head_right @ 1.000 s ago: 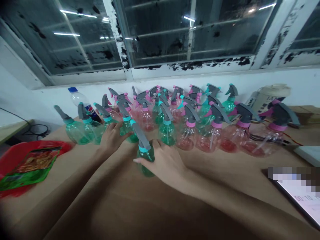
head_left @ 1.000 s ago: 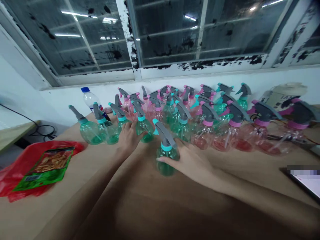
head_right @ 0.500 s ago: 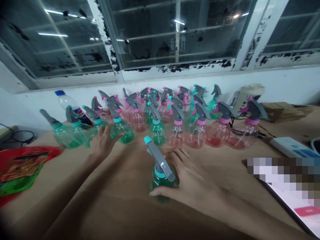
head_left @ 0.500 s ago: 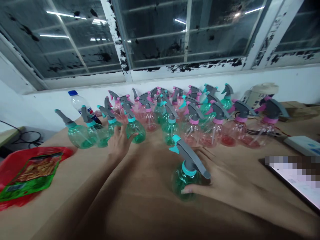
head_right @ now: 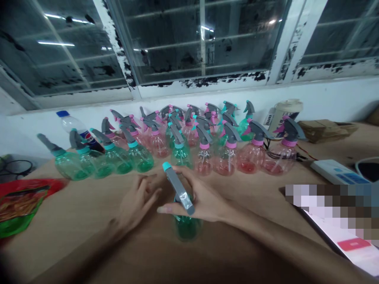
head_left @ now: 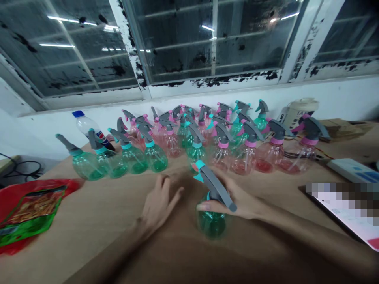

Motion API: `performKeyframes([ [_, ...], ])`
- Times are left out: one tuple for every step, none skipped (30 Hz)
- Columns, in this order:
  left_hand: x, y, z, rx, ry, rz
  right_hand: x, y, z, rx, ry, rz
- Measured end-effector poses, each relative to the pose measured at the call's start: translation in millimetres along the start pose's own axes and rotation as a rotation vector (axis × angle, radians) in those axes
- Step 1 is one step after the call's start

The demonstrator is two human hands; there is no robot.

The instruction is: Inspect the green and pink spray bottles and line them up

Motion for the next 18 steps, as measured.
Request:
performKeyframes([
  [4, 7.7, 14, 0.054, 0.07, -0.032, -2, 0, -7, 0.03, -0.042, 0.017],
  [6, 12.7, 27, 0.079, 0.128, -0.041, -3, -1, -13, 0.06, -0.081, 0.039],
  [7, 16.3, 39, 0.093, 0.186, -0.041, -3, -1, -18, 0.084, -0.113, 0.06],
  [7, 19.8, 50, 0.099, 0.235, -0.045, -2, -2, -22, 0.105, -0.135, 0.075],
  [6, 23.3, 59, 0.095, 0.271, -0.051, 0, -3, -24, 0.123, -0.145, 0.086],
  [4, 27.3, 66, 0.088, 0.294, -0.067, 2, -6, -26, 0.14, -0.146, 0.097],
  [1, 31.8, 73, 0.08, 0.305, -0.088, 5, -9, -26, 0.156, -0.134, 0.112],
  [-2, 36.6, 78, 0.072, 0.308, -0.112, 9, -14, -25, 0.172, -0.116, 0.127],
  [-4, 41.3, 83, 0.067, 0.309, -0.132, 14, -20, -23, 0.191, -0.089, 0.145],
  [-6, 45.9, 87, 0.066, 0.312, -0.149, 19, -27, -20, 0.21, -0.061, 0.169],
  [-8, 50.2, 91, 0.07, 0.318, -0.159, 24, -34, -18, 0.228, -0.037, 0.192],
  [-9, 54.4, 95, 0.075, 0.328, -0.166, 29, -41, -15, 0.249, -0.018, 0.211],
  [-9, 58.5, 99, 0.075, 0.339, -0.17, 33, -48, -13, 0.271, -0.003, 0.224],
  [-9, 62.5, 101, 0.068, 0.349, -0.173, 36, -54, -10, 0.295, 0.011, 0.238],
  [-8, 66.3, 102, 0.057, 0.358, -0.176, 39, -60, -8, 0.32, 0.021, 0.254],
  [-8, 69.8, 103, 0.043, 0.362, -0.18, 42, -65, -6, 0.349, 0.026, 0.27],
  [-8, 72.7, 103, 0.029, 0.365, -0.185, 43, -69, -4, 0.385, 0.042, 0.288],
  [-7, 74.7, 102, 0.018, 0.365, -0.189, 45, -73, -1, 0.424, 0.063, 0.307],
])
Point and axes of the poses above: each hand's wrist, its own x-axis away from the middle knuckle, its own y-axis out of the palm, z = x × y, the point moved 10 cm from there along -x, towards the middle knuckle, and after that the axes turned 8 degrees about -z, right-handed, at the moved point
